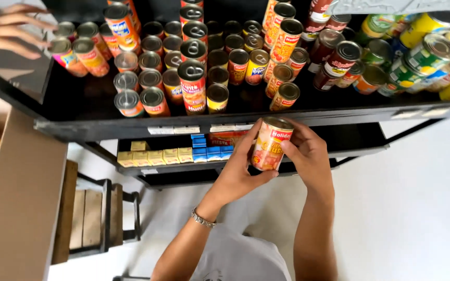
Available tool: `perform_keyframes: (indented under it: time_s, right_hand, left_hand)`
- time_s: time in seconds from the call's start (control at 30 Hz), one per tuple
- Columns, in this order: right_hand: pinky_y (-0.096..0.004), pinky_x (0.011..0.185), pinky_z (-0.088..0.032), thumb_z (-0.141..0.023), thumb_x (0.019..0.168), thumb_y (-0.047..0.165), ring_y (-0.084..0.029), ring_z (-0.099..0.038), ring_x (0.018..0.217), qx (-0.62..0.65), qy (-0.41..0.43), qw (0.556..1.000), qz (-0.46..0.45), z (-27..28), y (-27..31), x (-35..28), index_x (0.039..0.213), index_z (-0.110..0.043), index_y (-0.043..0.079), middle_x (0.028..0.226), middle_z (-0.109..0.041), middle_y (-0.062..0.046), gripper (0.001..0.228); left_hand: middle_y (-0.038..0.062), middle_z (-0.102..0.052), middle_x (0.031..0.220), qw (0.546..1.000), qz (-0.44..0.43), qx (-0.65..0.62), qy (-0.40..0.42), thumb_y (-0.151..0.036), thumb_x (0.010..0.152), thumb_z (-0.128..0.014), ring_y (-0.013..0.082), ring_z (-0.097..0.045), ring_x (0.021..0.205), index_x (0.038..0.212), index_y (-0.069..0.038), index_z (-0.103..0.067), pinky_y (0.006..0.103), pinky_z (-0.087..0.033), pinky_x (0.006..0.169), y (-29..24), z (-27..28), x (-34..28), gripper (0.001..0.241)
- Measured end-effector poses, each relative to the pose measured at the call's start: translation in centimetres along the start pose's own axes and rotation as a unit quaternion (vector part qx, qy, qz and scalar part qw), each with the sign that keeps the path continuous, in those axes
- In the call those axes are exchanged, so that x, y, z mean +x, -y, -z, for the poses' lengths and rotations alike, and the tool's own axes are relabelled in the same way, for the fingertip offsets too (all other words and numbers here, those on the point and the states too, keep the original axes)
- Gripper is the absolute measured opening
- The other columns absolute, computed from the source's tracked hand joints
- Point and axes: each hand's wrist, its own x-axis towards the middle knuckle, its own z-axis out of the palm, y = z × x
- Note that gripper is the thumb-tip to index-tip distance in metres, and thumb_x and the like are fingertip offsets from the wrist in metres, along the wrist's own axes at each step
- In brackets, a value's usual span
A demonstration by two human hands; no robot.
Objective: Stocking canned goods from a cardboard box onto store shelves.
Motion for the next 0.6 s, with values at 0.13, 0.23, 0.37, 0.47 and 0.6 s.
perform_keyframes:
  time_s: [0.13,0.23,0.37,0.47,0.6]
  right_hand:
    - [-0.033,0.102,-0.054,-0.070,0.097,0.010,-0.018,-0.065,0.118,0.027,0.028,0.999,-0.009,3.2,-0.1,-0.9,0.143,-0.055,-0.006,0.128,-0.068,-0.013,0.051]
    - [-0.033,0.103,-0.054,-0.071,0.097,0.009,-0.018,-0.064,0.118,0.033,0.035,0.999,-0.008,5.8,0.5,-1.9,0.143,-0.055,-0.006,0.128,-0.068,-0.013,0.051]
    - [-0.034,0.104,-0.054,-0.073,0.097,0.012,-0.017,-0.064,0.119,0.048,0.009,0.999,0.006,9.4,2.0,-3.9,0.144,-0.054,-0.006,0.130,-0.067,-0.011,0.054]
    - [-0.032,0.101,-0.055,-0.074,0.097,0.018,-0.016,-0.065,0.113,0.061,-0.045,0.997,0.002,12.9,3.0,-6.0,0.146,-0.053,-0.005,0.124,-0.069,-0.011,0.058]
    - [-0.031,0.094,-0.057,-0.074,0.099,0.025,-0.015,-0.067,0.106,0.105,-0.119,0.987,0.001,17.0,3.6,-9.0,0.147,-0.053,-0.005,0.119,-0.070,-0.011,0.060]
  left_hand:
    - [0.013,-0.037,0.159,0.999,-0.023,0.010,-0.026,-0.001,0.081,-0.085,0.0232,-0.045,0.145,0.167,-0.006,-0.019,0.0368,-0.045,0.118,0.6,-3.8,-0.5,0.108]
    - [0.011,-0.034,0.159,0.998,-0.033,-0.003,-0.046,0.000,0.079,-0.086,0.0227,-0.045,0.146,0.166,-0.007,-0.021,0.0379,-0.049,0.118,0.6,-7.0,-0.4,0.108]
    - [0.011,-0.043,0.149,0.997,-0.016,0.052,-0.062,0.000,0.074,-0.089,0.0229,-0.051,0.137,0.163,-0.006,-0.027,0.0375,-0.054,0.111,-0.9,-11.6,0.2,0.108]
    - [0.012,-0.046,0.152,0.999,-0.021,0.029,-0.024,-0.003,0.077,-0.089,0.0234,-0.056,0.138,0.162,-0.005,-0.035,0.0371,-0.055,0.114,-0.8,-14.9,0.9,0.100]
    - [0.012,-0.046,0.153,0.999,-0.011,0.016,0.026,-0.002,0.078,-0.088,0.0220,-0.056,0.137,0.158,-0.003,-0.036,0.0371,-0.052,0.112,0.2,-19.2,1.8,0.095]
